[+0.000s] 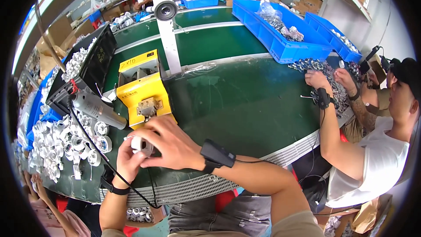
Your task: The person picks up a white plastic housing and a circuit board, fits the board into the housing by hand, and then uses a power tool to secure the components together. This process is repeated several times for additional housings and circuit boards.
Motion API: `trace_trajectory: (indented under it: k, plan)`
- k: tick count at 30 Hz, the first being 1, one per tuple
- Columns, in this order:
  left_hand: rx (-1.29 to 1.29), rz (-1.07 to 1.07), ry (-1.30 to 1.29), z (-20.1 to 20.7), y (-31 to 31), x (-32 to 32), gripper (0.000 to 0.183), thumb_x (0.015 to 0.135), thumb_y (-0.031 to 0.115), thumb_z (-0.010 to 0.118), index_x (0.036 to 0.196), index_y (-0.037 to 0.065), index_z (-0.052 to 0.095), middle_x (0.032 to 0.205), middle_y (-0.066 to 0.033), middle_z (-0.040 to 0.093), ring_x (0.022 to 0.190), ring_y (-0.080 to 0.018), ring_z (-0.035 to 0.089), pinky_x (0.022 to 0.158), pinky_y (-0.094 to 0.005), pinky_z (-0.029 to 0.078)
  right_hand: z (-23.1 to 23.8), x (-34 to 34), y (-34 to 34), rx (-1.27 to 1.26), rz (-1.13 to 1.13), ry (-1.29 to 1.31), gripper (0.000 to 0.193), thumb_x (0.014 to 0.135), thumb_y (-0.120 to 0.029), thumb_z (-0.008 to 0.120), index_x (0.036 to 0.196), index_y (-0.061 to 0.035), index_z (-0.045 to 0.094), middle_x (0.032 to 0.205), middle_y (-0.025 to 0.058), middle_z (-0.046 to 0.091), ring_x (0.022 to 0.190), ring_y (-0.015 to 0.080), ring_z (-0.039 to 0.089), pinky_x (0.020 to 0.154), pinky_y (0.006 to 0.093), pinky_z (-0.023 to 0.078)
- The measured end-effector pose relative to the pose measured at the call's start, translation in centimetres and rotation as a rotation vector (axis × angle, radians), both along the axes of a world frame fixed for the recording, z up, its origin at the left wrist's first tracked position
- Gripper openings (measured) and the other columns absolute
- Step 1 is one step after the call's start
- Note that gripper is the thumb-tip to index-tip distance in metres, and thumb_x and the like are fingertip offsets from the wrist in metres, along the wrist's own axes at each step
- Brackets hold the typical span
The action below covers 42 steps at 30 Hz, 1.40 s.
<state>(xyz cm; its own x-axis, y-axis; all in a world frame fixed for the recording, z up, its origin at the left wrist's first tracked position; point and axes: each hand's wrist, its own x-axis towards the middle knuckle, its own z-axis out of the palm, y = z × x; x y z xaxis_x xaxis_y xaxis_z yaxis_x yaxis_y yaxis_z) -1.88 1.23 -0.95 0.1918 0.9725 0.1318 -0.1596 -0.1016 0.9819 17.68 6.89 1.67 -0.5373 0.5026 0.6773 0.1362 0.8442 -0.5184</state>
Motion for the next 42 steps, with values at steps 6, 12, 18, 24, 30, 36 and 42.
trace_trajectory:
  k: [6, 12, 18, 24, 30, 36, 42]
  plan:
    - [0.344, 0.118, 0.488, 1.0, 0.2, 1.7, 0.063, 0.068, 0.001, 0.080, 0.122, 0.003, 0.048, 0.118, -0.0087, 0.052, 0.109, -0.0206, 0.055, 0.094, -0.0332, 0.045, -1.9, 2.0, 1.0, -0.803, 0.268, 0.178, 0.031, 0.096, -0.015, 0.058, 0.122, 0.0020, 0.055, 0.102, 0.0060, 0.064, 0.089, 0.0102, 0.061, 0.081, 0.0267, 0.049]
    - [0.312, 0.254, 0.363, -0.1, 0.8, 1.8, 0.059, 0.069, -0.001, 0.079, 0.121, 0.002, 0.051, 0.119, -0.0096, 0.050, 0.106, -0.0194, 0.057, 0.088, -0.0309, 0.049, -2.7, 2.3, 2.5, -1.123, 0.381, 0.205, 0.020, 0.096, -0.012, 0.057, 0.105, 0.0045, 0.062, 0.090, 0.0040, 0.065, 0.079, 0.0089, 0.059, 0.073, 0.0240, 0.049]
    - [0.277, 0.147, 0.244, 0.8, 1.7, 2.6, 0.050, 0.074, 0.001, 0.078, 0.118, 0.003, 0.055, 0.117, -0.0087, 0.053, 0.104, -0.0169, 0.057, 0.090, -0.0307, 0.047, -2.4, 2.6, 2.5, -1.161, 0.383, 0.184, 0.016, 0.096, -0.014, 0.056, 0.102, 0.0009, 0.060, 0.095, 0.0037, 0.063, 0.089, 0.0100, 0.058, 0.082, 0.0253, 0.047]
    - [-0.069, 0.063, -0.032, 1.6, 2.3, 3.4, 0.035, 0.102, 0.032, 0.043, 0.117, 0.002, 0.054, 0.091, -0.0052, 0.061, 0.072, -0.0112, 0.059, 0.056, -0.0229, 0.047, -2.7, 2.5, 2.3, -1.201, 0.538, 0.502, 0.012, 0.098, -0.012, 0.053, 0.101, -0.0006, 0.057, 0.089, 0.0034, 0.058, 0.083, 0.0123, 0.054, 0.079, 0.0289, 0.045]
    - [-0.490, 0.070, -0.316, 1.6, 1.9, 2.8, 0.051, 0.103, 0.045, 0.027, 0.113, 0.003, 0.055, 0.085, -0.0066, 0.063, 0.060, -0.0151, 0.060, 0.046, -0.0231, 0.041, -1.7, 2.6, 1.4, -1.038, 0.297, 0.228, 0.015, 0.092, -0.013, 0.062, 0.097, 0.0010, 0.061, 0.086, 0.0036, 0.063, 0.080, 0.0100, 0.058, 0.073, 0.0258, 0.047]
    - [-0.473, 0.074, -0.235, 1.0, 1.9, 2.9, 0.051, 0.103, 0.044, 0.027, 0.116, 0.003, 0.054, 0.086, -0.0066, 0.063, 0.061, -0.0156, 0.061, 0.049, -0.0242, 0.044, -1.3, 1.8, 0.7, -0.601, 0.027, 0.034, 0.013, 0.084, -0.011, 0.068, 0.085, 0.0012, 0.064, 0.077, 0.0078, 0.067, 0.068, 0.0136, 0.064, 0.063, 0.0269, 0.049]
    - [-0.334, 0.101, -0.208, 1.3, 2.0, 3.2, 0.045, 0.104, 0.038, 0.033, 0.122, 0.001, 0.053, 0.094, -0.0080, 0.063, 0.078, -0.0165, 0.064, 0.060, -0.0267, 0.052, -1.4, 1.4, 0.2, -0.564, -0.108, 0.096, 0.010, 0.085, -0.006, 0.066, 0.085, 0.0024, 0.062, 0.075, 0.0065, 0.065, 0.069, 0.0106, 0.060, 0.064, 0.0254, 0.048]
